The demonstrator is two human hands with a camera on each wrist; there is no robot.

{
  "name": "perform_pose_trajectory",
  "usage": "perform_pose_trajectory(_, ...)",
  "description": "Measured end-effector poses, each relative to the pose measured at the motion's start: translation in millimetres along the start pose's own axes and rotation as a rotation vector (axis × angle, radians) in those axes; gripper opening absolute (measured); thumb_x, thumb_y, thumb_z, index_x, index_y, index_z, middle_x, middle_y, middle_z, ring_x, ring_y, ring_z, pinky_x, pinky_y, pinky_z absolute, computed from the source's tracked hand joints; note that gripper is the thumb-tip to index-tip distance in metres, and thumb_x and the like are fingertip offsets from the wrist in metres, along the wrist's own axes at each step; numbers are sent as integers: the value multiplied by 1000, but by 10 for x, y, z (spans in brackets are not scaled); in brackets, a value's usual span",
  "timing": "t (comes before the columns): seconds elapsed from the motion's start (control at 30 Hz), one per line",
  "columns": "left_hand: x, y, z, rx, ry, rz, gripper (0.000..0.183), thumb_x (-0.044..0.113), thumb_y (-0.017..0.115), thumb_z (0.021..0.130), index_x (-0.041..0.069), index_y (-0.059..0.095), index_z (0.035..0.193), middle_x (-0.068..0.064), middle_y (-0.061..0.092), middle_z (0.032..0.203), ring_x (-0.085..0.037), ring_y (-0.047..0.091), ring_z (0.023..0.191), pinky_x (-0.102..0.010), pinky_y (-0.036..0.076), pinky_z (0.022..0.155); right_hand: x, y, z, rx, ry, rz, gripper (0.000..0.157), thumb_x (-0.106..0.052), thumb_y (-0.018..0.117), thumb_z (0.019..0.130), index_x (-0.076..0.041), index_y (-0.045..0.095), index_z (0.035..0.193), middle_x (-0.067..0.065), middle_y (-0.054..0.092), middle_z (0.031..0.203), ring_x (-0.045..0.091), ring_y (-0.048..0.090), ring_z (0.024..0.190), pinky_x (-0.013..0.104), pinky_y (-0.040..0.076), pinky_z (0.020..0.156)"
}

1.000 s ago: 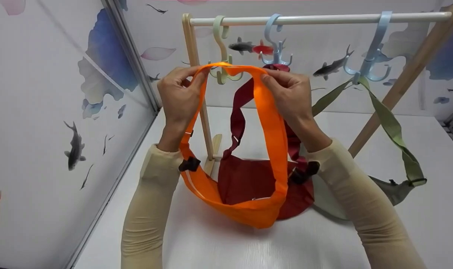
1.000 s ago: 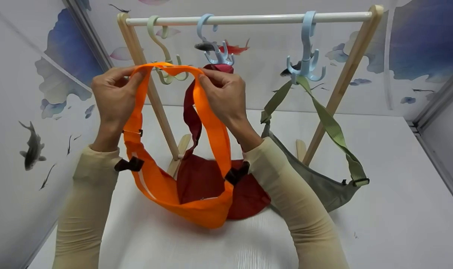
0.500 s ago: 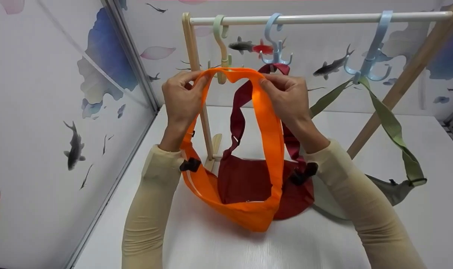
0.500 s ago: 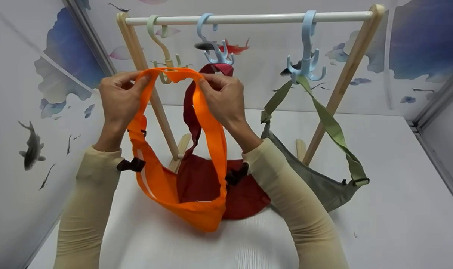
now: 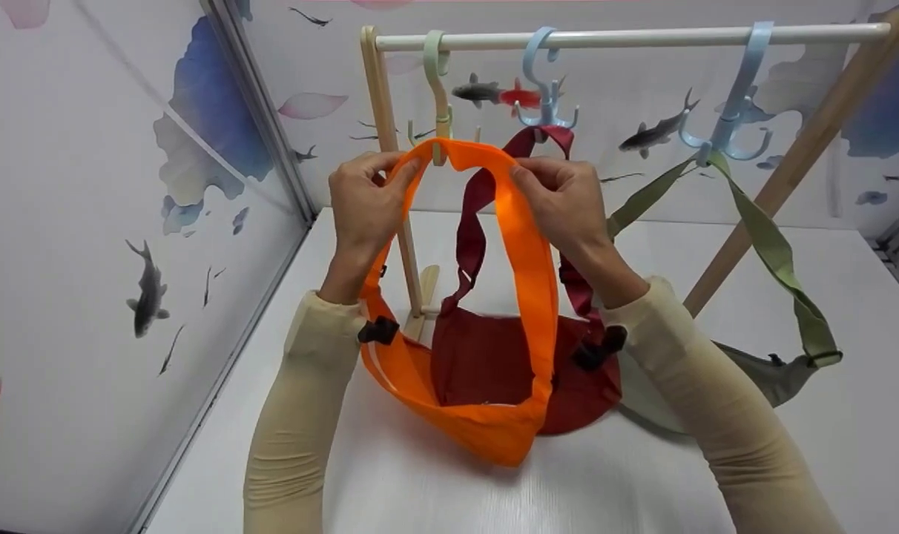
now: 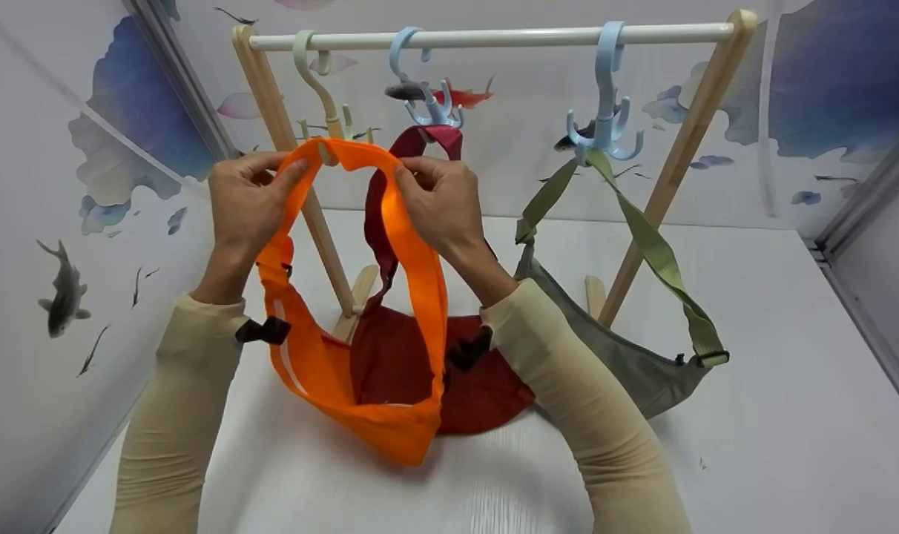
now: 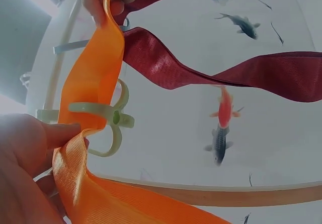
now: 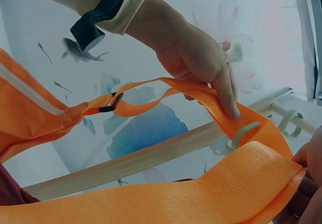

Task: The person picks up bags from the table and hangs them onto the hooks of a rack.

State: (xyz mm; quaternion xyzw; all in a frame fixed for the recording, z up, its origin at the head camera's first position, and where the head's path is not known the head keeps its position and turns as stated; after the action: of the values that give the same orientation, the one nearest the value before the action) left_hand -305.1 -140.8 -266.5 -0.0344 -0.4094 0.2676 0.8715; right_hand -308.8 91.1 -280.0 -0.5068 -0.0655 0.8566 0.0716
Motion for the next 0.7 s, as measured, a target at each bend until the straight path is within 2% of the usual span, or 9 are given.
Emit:
perform_pose_trajectory(0.23,-35,35,-13,-12,-8,-3,17,19,75,89,3,79,96,-8,70,79,-14,47,59,-21,36,52,21,18,-23,-25,1,-51,28,-24,63,98,-3,75,112,16,73,95,20,68,73,25,58,71)
perform_pose_trajectory(0.47,-84,56,-61,-32,-19,1,21,21,73,91,2,78,99,-10,71,82,-15,51,62,-21,43,55,56,62,-59,-92,-23,-97,28,-24,63,98,-4,74,114,14,74,97,21,70,79,28,58,76)
perform_pose_trajectory(0.7,-117,82,-116,-69,-12,21,22,21,71,92,3,77,102,-10,74,86,-19,59,70,-24,47,63,110,90,-93,-143,-31,-120,27,-22,64,97,-3,74,113,13,75,95,22,73,78,27,59,68)
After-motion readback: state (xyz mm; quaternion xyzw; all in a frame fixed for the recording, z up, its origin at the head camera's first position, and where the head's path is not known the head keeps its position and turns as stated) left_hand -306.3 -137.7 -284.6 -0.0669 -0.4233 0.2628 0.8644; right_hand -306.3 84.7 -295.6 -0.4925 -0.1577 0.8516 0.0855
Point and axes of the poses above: each hand's wrist, its own z-axis towards the middle knuckle, its own y-axis out of the palm, x = y × z, the point moved 3 cm from there along z, towards the middle knuckle
